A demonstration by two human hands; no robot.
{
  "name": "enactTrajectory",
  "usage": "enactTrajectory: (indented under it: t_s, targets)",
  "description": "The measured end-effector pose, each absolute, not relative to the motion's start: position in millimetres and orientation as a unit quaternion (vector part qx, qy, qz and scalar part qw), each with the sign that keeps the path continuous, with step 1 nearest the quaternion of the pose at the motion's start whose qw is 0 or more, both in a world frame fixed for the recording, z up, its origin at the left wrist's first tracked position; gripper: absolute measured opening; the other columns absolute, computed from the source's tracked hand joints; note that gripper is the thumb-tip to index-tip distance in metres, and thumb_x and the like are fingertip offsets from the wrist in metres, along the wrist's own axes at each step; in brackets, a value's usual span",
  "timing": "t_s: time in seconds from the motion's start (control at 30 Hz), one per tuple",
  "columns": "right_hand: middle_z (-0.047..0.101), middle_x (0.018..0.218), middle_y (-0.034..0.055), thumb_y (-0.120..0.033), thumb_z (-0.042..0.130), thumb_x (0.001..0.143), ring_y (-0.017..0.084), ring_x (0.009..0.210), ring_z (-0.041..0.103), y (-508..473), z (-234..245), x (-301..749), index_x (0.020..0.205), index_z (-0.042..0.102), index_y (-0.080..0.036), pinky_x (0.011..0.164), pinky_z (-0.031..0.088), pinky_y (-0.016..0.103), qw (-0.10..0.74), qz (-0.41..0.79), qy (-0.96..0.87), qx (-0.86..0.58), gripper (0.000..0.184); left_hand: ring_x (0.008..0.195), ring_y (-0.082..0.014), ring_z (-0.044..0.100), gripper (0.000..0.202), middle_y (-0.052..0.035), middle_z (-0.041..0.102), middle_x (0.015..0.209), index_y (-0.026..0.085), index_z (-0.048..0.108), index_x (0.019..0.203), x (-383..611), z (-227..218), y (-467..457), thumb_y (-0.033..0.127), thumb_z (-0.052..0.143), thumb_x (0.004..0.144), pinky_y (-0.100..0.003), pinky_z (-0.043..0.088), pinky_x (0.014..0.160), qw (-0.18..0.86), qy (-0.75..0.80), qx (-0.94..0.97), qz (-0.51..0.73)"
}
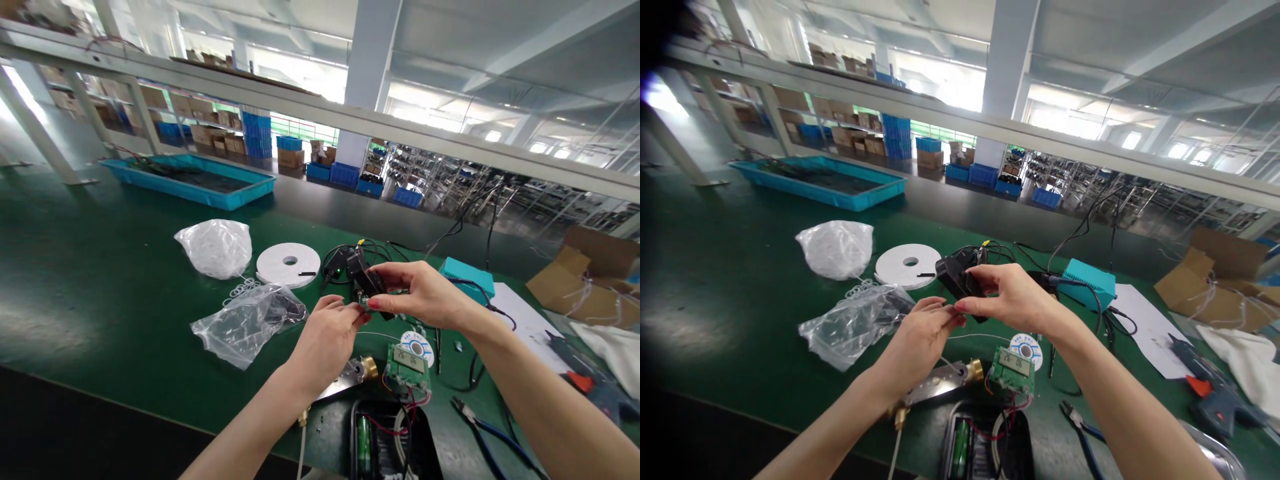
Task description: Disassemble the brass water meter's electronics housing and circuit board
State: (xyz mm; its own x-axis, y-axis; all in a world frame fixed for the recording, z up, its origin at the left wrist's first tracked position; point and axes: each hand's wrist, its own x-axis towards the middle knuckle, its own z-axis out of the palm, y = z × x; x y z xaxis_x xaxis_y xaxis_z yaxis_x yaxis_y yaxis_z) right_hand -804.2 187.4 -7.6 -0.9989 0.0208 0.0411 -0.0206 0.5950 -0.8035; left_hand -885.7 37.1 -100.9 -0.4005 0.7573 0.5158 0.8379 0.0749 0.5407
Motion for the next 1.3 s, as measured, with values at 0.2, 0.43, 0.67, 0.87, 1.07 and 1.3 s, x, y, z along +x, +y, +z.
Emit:
enactTrajectory:
  t_s: [0.2, 0.43, 0.67, 0.87, 1.07, 1.3]
  targets:
    - [0.068, 0.099, 0.0052, -0.038, 0.067, 0.074, 0.018, 0.084, 0.063, 195.9, -24.6, -804.7, 0.117, 0.06, -0.016, 0.075, 0.053, 0.033, 0.024, 0.451, -0.891, -0.052, 0.048, 0.074, -0.0174, 0.06, 0.033, -0.001, 0.067, 0.071, 0.018, 0.062, 0.072, -887.8, -118.2, 14.9, 0.024, 0.039, 0.094, -0.032, 0.043, 0.081, -0.046, -0.755, -0.482, -0.442]
    - [0.068, 0.093, 0.0047, -0.044, 0.066, 0.074, 0.018, 0.082, 0.061, 201.1, -29.5, -811.3, 0.105, 0.065, -0.017, 0.068, 0.05, 0.029, 0.008, 0.358, -0.933, -0.046, 0.042, 0.08, -0.0171, 0.058, 0.037, 0.0001, 0.066, 0.075, 0.02, 0.063, 0.073, -897.1, -129.5, -6.0, 0.029, 0.035, 0.094, -0.034, 0.033, 0.098, -0.087, -0.768, -0.464, -0.433]
    - [0.067, 0.08, 0.0029, -0.038, 0.068, 0.073, 0.014, 0.066, 0.058, 190.5, -46.6, -839.2, 0.106, 0.064, -0.014, 0.058, 0.045, 0.025, -0.023, 0.371, -0.927, -0.046, 0.041, 0.08, -0.0202, 0.062, 0.027, -0.0043, 0.068, 0.081, 0.016, 0.063, 0.099, -906.8, -135.1, 2.2, 0.024, 0.039, 0.093, -0.034, 0.042, 0.088, -0.089, -0.815, -0.419, -0.392]
    - [0.067, 0.088, 0.0006, -0.032, 0.071, 0.071, 0.015, 0.079, 0.06, 182.7, -72.2, -879.3, 0.102, 0.063, -0.016, 0.074, 0.047, 0.028, -0.082, 0.544, -0.835, 0.029, 0.036, 0.085, -0.0226, 0.064, 0.024, -0.0093, 0.069, 0.089, 0.013, 0.065, 0.093, -923.9, -131.0, 20.9, 0.018, 0.041, 0.092, -0.031, 0.044, 0.079, -0.07, -0.834, -0.444, -0.319]
    - [0.068, 0.089, 0.0019, -0.03, 0.076, 0.065, 0.015, 0.082, 0.062, 196.0, -105.9, -890.8, 0.097, 0.059, -0.016, 0.081, 0.048, 0.031, -0.108, 0.614, -0.782, -0.005, 0.039, 0.08, -0.0249, 0.065, 0.021, -0.0106, 0.069, 0.085, 0.012, 0.061, 0.096, -929.1, -145.8, 20.2, 0.02, 0.041, 0.093, -0.03, 0.044, 0.067, -0.077, -0.843, -0.448, -0.289]
    - [0.067, 0.095, 0.0042, -0.034, 0.076, 0.065, 0.015, 0.086, 0.063, 209.2, -120.9, -883.4, 0.096, 0.06, -0.016, 0.084, 0.049, 0.031, -0.09, 0.647, -0.755, -0.056, 0.04, 0.071, -0.0223, 0.065, 0.027, -0.0088, 0.067, 0.08, 0.015, 0.057, 0.095, -934.0, -164.1, 24.7, 0.023, 0.031, 0.097, -0.029, 0.039, 0.062, -0.071, -0.835, -0.466, -0.283]
